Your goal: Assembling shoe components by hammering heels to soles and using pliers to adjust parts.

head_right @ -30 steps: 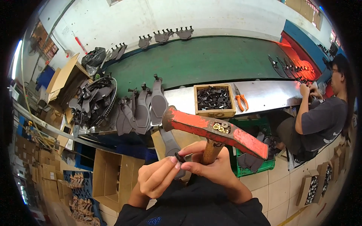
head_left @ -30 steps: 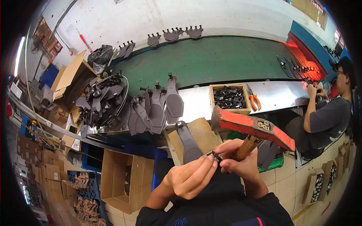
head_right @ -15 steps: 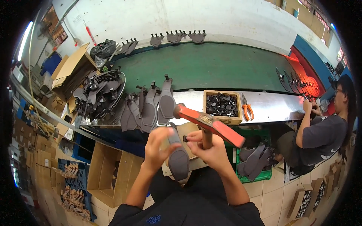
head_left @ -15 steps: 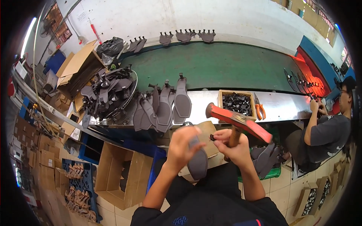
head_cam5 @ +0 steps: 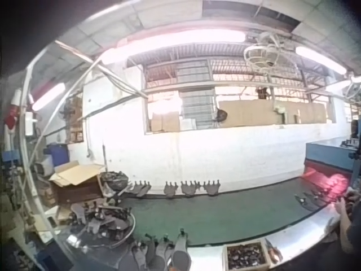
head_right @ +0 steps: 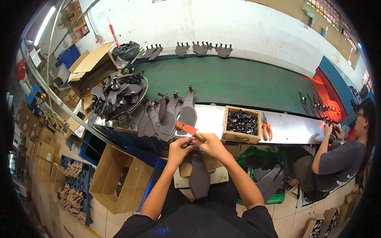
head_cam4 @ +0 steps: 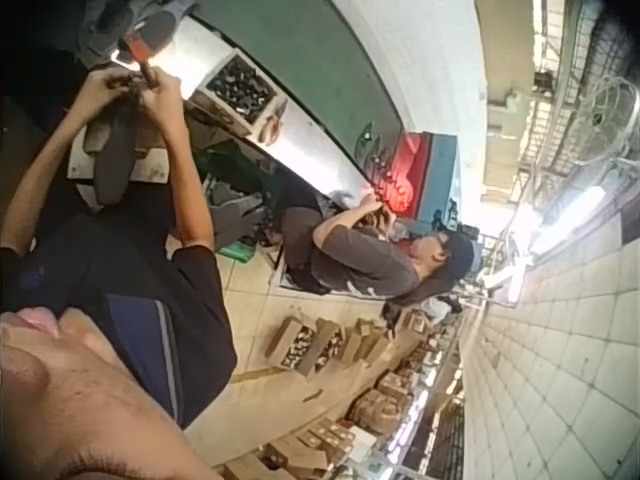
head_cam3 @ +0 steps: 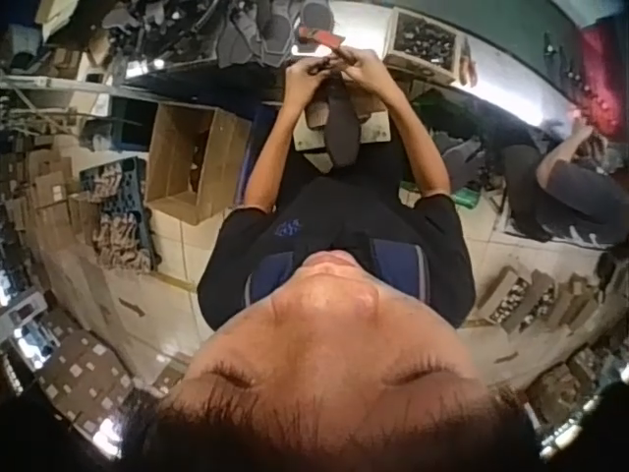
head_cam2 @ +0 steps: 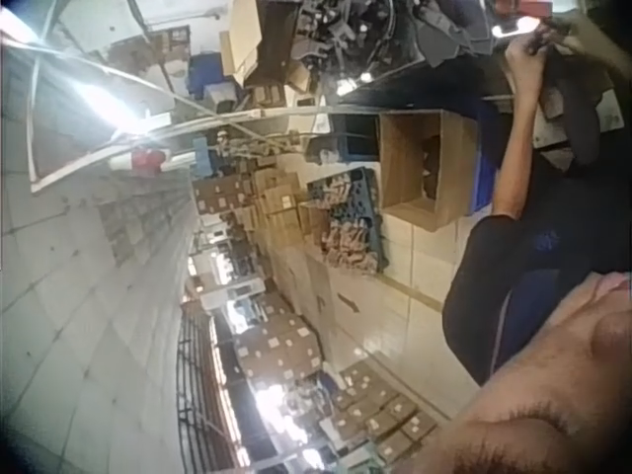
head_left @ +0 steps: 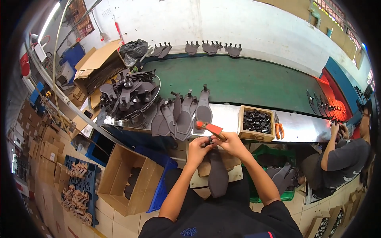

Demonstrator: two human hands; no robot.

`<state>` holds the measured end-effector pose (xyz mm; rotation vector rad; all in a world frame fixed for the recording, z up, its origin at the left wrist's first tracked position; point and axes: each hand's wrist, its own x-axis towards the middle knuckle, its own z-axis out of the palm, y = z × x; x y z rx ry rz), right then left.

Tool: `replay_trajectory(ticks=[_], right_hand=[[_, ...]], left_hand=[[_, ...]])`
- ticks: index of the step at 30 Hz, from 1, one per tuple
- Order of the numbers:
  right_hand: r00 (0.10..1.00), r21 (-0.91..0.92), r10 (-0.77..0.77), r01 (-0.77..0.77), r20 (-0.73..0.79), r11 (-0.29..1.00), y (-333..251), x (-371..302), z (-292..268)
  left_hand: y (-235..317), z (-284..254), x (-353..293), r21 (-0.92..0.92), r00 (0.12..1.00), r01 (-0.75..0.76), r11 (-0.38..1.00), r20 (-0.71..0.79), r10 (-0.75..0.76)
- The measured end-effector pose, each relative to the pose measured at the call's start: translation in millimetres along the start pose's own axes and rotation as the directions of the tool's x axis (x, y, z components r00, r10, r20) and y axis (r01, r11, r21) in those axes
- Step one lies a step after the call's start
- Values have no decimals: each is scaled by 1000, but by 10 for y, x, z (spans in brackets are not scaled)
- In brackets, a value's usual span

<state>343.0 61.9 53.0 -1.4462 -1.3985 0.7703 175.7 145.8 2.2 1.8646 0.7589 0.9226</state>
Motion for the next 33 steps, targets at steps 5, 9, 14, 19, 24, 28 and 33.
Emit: replay_trajectory(ticks=[5, 9, 14, 19, 24, 28, 33], right_hand=[[999, -233, -39, 41, 10, 972, -93, -90, -25], [991, -269, -135, 130, -1, 954, -95, -105, -32], [957, -315, -290, 275, 0, 908, -95, -90, -47], [982, 141, 58, -32, -182, 989, -474, -371, -26], [963, -187, -216, 185, -162, 965, -738, -742, -102], [953, -274, -251, 198, -172, 941, -701, -940, -43], [982, -354, -185, 160, -38, 921, -725, -966, -40]], left_hand=[[-21, 10, -36, -26, 998, -39, 999, -43, 38], [17, 2, -28, 29, 999, -35, 999, -22, 36], [6, -42, -28, 11, 998, 52, 999, 22, -53], [35, -31, -6, -260, 995, 52, 964, 93, -29], [68, -54, -18, -289, 985, 139, 947, 137, -103], [21, -61, -4, -273, 986, 116, 955, 143, -79], [-129, -26, -24, -272, 992, 101, 957, 97, -77]])
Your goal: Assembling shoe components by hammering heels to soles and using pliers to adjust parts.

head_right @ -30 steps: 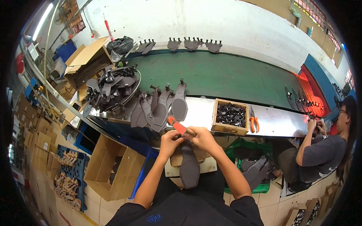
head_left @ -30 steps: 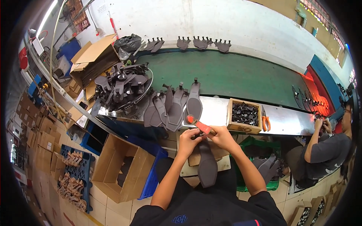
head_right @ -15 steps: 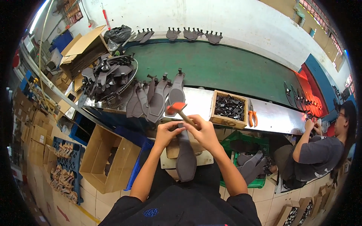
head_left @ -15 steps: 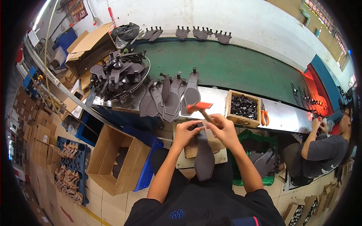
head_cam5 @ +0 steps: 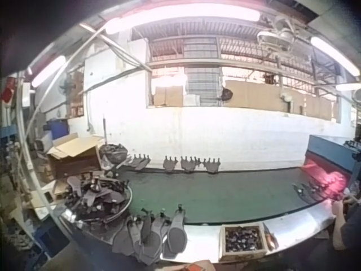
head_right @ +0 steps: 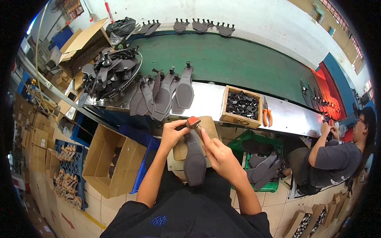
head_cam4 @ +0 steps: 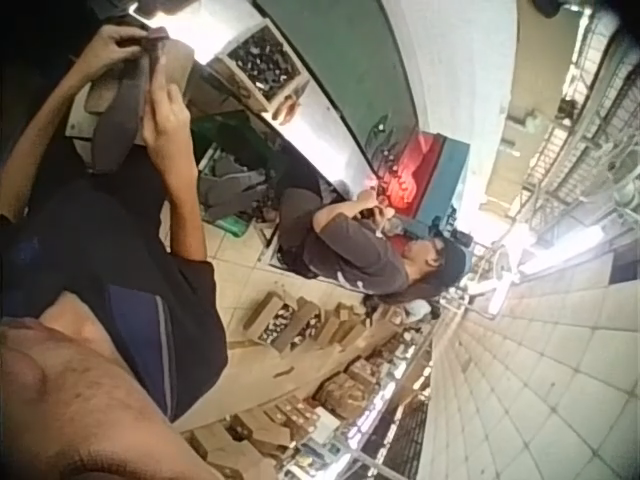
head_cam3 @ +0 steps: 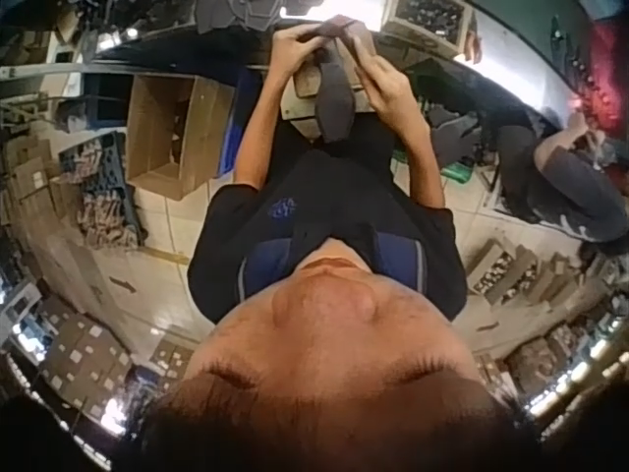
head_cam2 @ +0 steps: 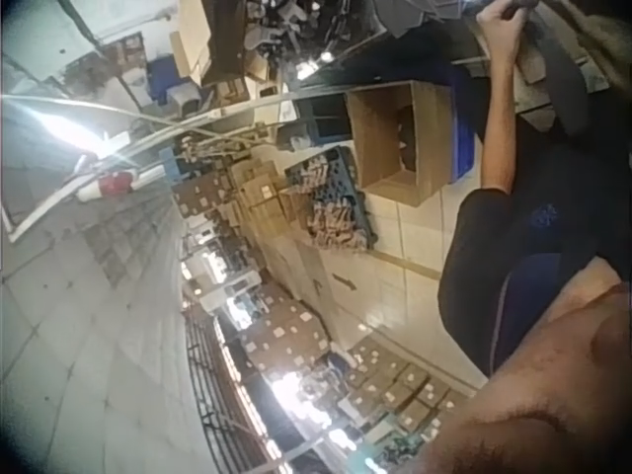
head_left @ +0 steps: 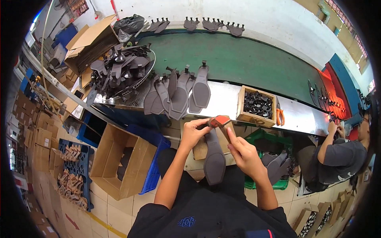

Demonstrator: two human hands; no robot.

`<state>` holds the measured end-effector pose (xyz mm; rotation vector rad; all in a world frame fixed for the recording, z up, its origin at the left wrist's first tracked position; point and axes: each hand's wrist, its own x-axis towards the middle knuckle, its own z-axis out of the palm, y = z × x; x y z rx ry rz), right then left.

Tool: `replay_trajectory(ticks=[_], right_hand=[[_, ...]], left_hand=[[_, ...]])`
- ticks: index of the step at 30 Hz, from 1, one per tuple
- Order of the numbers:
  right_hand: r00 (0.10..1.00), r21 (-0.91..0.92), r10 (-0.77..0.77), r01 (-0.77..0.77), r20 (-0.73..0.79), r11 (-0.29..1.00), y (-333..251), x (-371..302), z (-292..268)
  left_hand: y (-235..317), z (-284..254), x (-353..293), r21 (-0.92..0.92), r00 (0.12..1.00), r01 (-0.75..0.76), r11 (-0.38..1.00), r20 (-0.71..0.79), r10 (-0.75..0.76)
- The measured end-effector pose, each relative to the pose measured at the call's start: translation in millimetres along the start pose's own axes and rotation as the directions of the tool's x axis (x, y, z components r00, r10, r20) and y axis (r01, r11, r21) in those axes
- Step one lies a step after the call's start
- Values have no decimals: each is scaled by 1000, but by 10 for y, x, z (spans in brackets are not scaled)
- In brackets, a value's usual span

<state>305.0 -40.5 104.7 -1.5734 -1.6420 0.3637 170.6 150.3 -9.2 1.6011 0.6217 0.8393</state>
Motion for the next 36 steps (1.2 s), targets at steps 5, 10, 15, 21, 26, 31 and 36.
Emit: replay_trajectory(ticks=[5, 10, 15, 21, 26, 31, 36], right_hand=[[999, 28, 4, -3, -51, 1000, -34, 24, 5], [999, -91, -40, 42, 22, 995, -1, 15, -95], [983, -82, -104, 92, -150, 992, -433, -28, -424], [999, -84, -42, 43, 9, 996, 193, 3, 48], [967, -201, -211, 181, -140, 963, -318, 124, -393], [964, -270, -215, 168, -154, 948, 116, -51, -90], [982, 61, 151, -145, -109, 987, 103, 6, -121]], left_hand=[[121, 20, -20, 23, 997, 82, 996, 14, -82], [90, -22, -45, -9, 999, 14, 1000, 38, -13], [105, -101, -116, 520, 960, -260, 814, 230, 160], [119, -79, -135, 529, 964, -177, 830, 265, 37], [52, -131, -138, 516, 967, -216, 829, 233, 106], [61, -77, -107, 496, 967, -196, 846, 240, 84], [39, -144, -146, 532, 967, -233, 814, 218, 134]])
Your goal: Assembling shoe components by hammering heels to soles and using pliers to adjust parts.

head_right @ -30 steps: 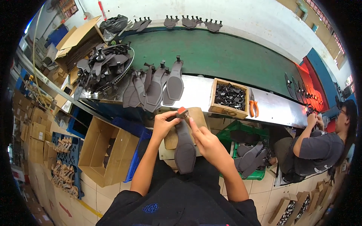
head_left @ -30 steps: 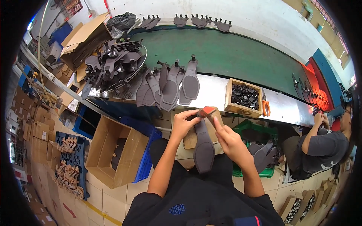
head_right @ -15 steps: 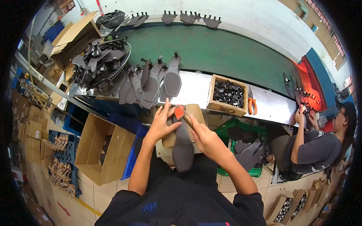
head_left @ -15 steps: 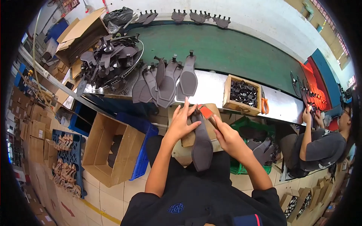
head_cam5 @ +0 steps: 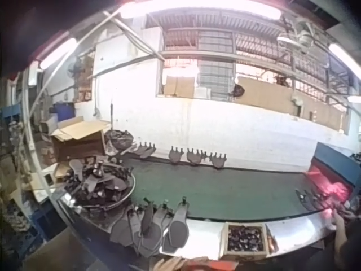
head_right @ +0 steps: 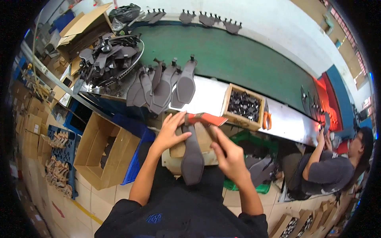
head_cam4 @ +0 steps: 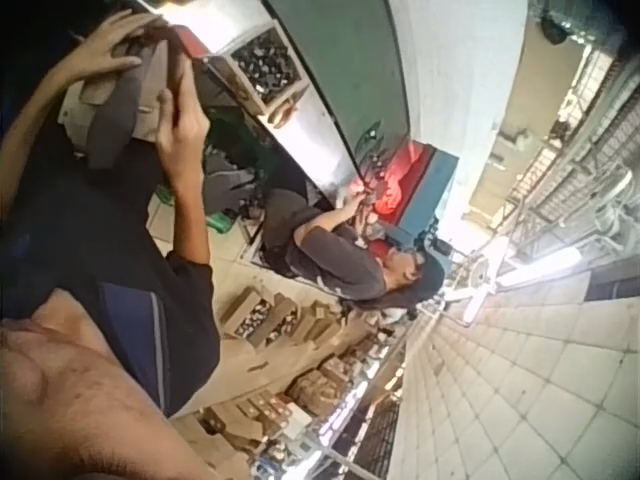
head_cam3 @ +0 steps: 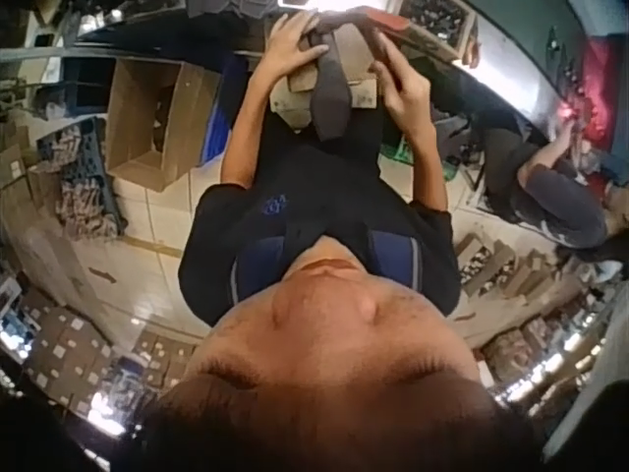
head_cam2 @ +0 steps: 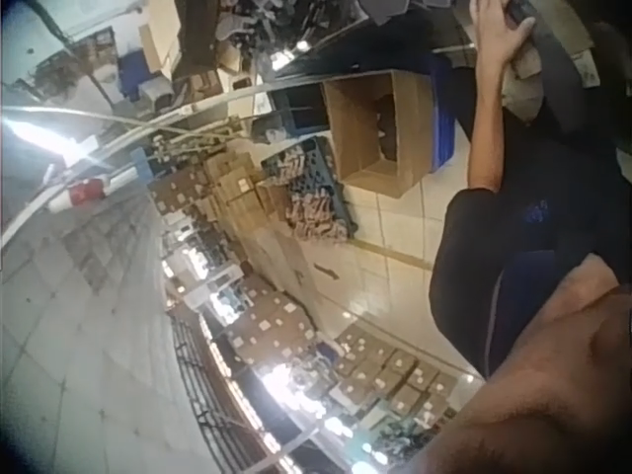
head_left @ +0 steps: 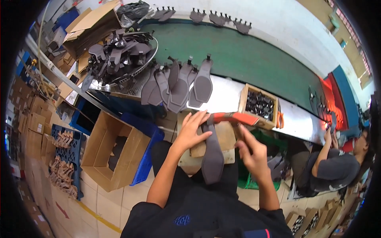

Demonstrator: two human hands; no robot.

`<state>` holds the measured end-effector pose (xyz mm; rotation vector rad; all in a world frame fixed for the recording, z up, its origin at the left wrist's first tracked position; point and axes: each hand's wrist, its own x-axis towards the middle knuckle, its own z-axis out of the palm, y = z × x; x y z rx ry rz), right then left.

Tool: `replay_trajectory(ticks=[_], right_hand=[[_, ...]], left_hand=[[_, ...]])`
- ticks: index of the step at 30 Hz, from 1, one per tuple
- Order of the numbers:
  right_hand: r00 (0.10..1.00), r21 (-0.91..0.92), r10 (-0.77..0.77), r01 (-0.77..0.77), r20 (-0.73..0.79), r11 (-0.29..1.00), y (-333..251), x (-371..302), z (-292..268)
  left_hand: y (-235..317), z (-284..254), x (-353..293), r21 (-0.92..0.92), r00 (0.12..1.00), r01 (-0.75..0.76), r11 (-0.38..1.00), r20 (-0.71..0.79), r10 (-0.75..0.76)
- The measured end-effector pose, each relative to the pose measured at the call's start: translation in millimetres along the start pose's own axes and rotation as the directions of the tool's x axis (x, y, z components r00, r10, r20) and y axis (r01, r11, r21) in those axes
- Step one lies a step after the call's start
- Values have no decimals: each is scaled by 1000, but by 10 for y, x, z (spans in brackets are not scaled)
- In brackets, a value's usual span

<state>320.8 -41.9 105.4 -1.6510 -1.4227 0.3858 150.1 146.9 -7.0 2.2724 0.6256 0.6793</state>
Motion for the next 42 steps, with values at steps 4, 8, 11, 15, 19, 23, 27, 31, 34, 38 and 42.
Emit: replay_trajectory(ticks=[4, 8, 11, 15, 19, 23, 27, 31, 34, 38, 42], right_hand=[[988, -13, 113, -116, -109, 993, 144, -109, -7], [989, -126, 6, -25, -151, 992, 249, -122, 37], [974, -185, -177, 150, -139, 971, 437, -98, 156], [984, -351, -169, 179, 57, 919, 579, -80, 268], [919, -476, -393, 355, 21, 805, 632, 103, -6], [778, -469, -156, -194, -609, 861, 1160, 201, -764], [809, 95, 316, -311, -496, 946, 806, 104, -994], [968, 518, 78, -194, 238, 833, 4, -214, -431], [935, 751, 17, -295, 354, 590, -79, -350, -136], [942, 842, -26, -286, 334, 458, 11, -483, 19], [947, 840, -3, -283, 321, 464, -103, -514, -16]], left_hand=[[118, 42, 10, -6, 995, -17, 1000, -98, 16], [507, -40, -167, -350, 999, -29, 936, 21, 39], [984, -290, -339, -558, 984, -21, 830, 134, 115], [1339, -467, -428, -574, 977, 26, 819, 189, 101], [1568, -526, -409, -629, 965, 219, 746, 253, -70], [1698, -527, -435, -701, 896, 436, 565, 396, -200], [1757, -485, -441, -656, 889, 443, 611, 411, -202], [1752, -409, -465, -683, 846, 510, 523, 508, -161], [1733, -315, -470, -676, 763, 604, 422, 644, -62], [1854, -253, -503, -705, 705, 690, 163, 705, 68], [1908, -300, -524, -671, 662, 729, 133, 741, 111]])
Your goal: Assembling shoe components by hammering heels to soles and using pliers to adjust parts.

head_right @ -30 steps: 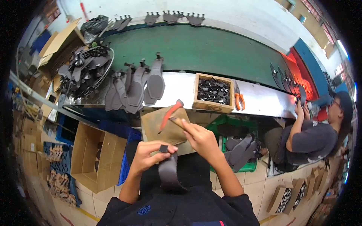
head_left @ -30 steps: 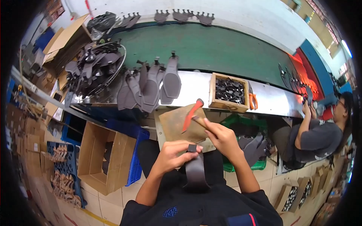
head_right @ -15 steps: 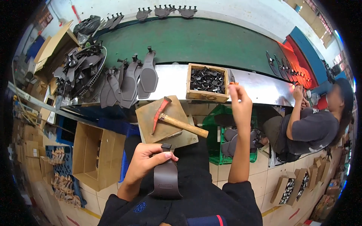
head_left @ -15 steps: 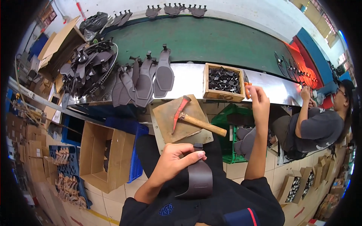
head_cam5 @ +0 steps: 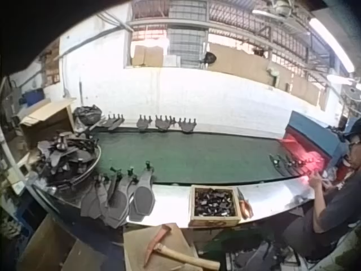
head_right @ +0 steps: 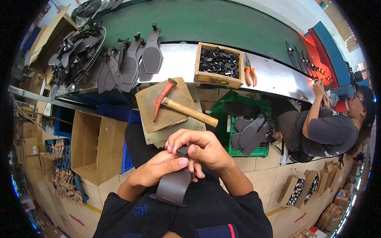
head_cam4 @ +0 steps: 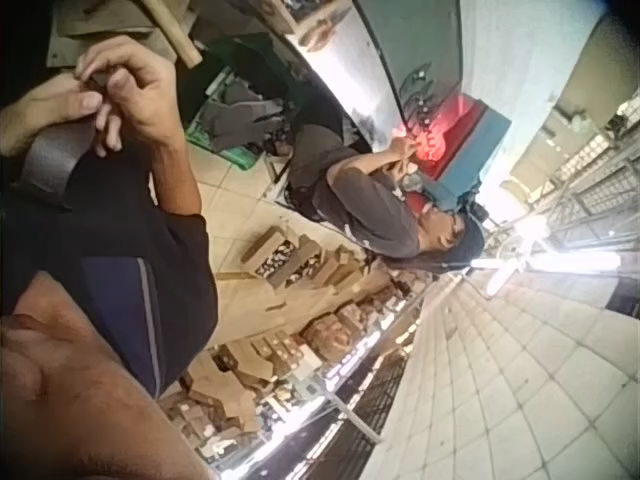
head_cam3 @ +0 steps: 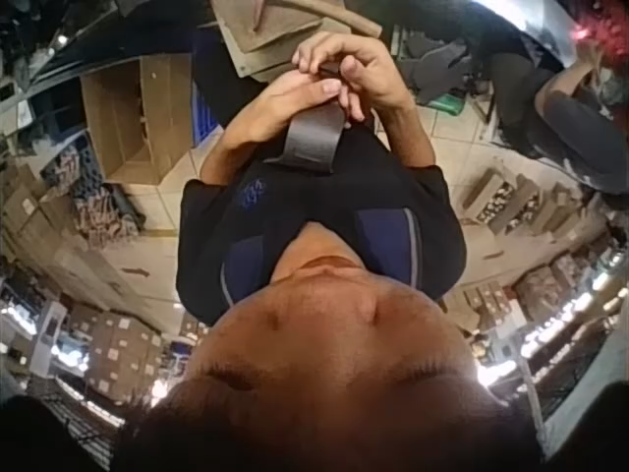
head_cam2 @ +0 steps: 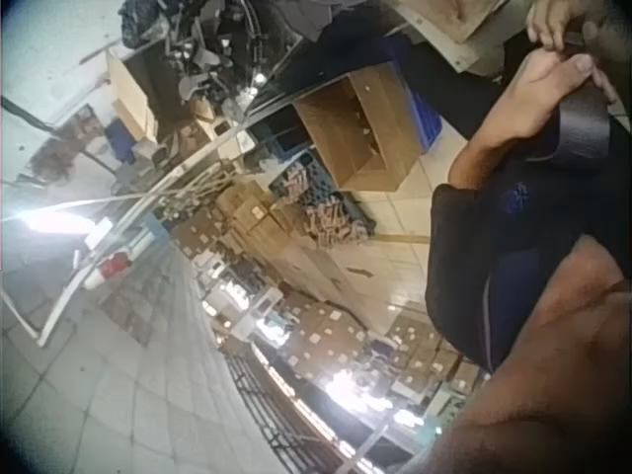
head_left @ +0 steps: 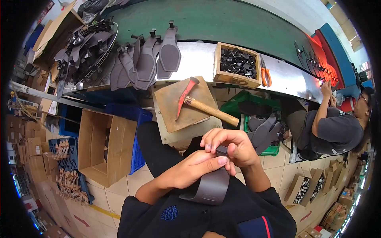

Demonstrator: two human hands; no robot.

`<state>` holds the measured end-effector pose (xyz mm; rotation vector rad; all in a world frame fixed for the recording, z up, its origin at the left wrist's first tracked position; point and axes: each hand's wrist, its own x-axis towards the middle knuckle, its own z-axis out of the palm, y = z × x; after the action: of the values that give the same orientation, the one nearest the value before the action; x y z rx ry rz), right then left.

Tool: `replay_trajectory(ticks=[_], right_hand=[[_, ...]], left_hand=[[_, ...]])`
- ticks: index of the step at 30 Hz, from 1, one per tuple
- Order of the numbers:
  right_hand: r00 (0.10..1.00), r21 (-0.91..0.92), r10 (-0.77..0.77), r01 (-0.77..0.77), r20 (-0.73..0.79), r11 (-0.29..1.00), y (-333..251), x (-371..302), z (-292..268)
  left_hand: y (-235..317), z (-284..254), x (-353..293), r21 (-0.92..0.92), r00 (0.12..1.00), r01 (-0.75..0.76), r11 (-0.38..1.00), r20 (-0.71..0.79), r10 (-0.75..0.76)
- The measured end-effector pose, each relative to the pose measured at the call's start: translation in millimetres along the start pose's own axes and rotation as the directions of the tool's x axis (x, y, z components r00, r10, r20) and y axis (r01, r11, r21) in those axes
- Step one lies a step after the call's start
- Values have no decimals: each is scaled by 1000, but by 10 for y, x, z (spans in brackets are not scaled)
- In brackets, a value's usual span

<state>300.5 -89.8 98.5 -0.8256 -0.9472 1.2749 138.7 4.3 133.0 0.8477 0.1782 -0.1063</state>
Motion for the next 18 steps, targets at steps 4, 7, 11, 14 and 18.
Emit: replay_trajectory(ticks=[4, 7, 11, 14, 18], right_hand=[[999, 119, -29, 31, -17, 992, -31, -14, 124], [1000, 191, -19, 22, -16, 981, -15, -49, 155], [1000, 231, -5, 11, -28, 973, -6, -87, 211], [1000, 236, -8, 13, -21, 972, 2, -123, 240], [998, 259, 35, -20, -52, 966, 3, -142, 295]], left_hand=[[-89, 53, -18, 104, 998, -63, 993, -23, 65], [-135, 48, -49, 177, 998, -58, 983, -6, 60], [-158, 69, -93, 159, 999, -32, 987, -15, 35], [-170, 71, -122, 177, 999, -37, 984, 11, 35], [-176, 39, -124, 18, 1000, 13, 1000, 24, -14]])
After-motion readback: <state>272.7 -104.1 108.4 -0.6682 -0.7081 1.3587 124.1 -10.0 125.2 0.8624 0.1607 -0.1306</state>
